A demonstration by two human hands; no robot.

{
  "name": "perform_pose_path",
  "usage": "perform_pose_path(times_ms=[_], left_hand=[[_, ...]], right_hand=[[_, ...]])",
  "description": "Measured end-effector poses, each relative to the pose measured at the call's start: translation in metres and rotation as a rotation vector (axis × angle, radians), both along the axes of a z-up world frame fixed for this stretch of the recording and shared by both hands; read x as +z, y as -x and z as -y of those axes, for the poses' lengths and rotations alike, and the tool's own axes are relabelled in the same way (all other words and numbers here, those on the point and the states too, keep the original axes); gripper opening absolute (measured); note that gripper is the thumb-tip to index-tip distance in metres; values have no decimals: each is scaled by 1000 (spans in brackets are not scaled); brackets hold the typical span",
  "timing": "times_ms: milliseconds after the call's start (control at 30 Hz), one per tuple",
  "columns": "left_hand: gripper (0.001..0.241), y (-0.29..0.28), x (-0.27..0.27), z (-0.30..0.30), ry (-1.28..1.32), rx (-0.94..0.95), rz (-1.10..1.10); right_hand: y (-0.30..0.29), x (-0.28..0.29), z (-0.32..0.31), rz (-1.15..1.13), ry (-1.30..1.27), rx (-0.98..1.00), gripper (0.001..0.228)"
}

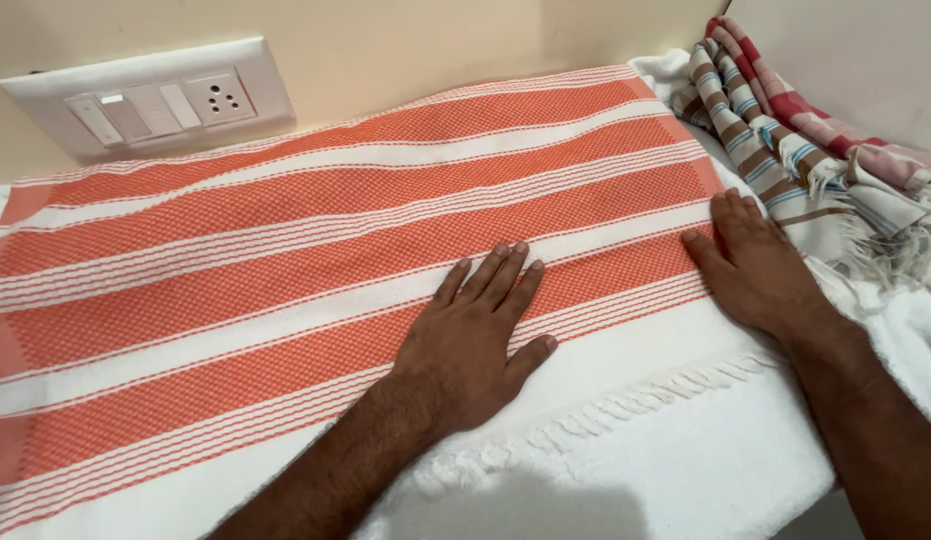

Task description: The person folds a striped towel on a white surface. They smooth the towel with both hands, fold it in half lengthwise, and then fold it again to create a compact rectangle.

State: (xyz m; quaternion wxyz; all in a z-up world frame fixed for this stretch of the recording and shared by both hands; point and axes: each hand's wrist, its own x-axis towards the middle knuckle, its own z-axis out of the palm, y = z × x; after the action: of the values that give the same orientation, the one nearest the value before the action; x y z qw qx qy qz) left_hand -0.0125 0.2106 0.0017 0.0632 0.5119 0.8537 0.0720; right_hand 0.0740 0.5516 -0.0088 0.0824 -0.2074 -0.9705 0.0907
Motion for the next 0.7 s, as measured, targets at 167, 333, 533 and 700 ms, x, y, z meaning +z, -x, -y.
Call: perform_pose_path(times_ms=[167, 333, 533, 700], left_hand=[[80, -1, 6, 3, 4, 32, -8], [81, -9, 6, 1, -4, 105, -8], [78, -20, -1, -5, -58, -40, -18], [74, -17, 4, 14, -51, -78, 51]], right_hand=[[-2, -7, -7, -46, -27, -21, 76], [-9, -4, 13, -68, -199, -29, 69], [-20, 22, 105, 71, -82, 505, 72], [-20, 14, 82, 148, -63, 385, 75]])
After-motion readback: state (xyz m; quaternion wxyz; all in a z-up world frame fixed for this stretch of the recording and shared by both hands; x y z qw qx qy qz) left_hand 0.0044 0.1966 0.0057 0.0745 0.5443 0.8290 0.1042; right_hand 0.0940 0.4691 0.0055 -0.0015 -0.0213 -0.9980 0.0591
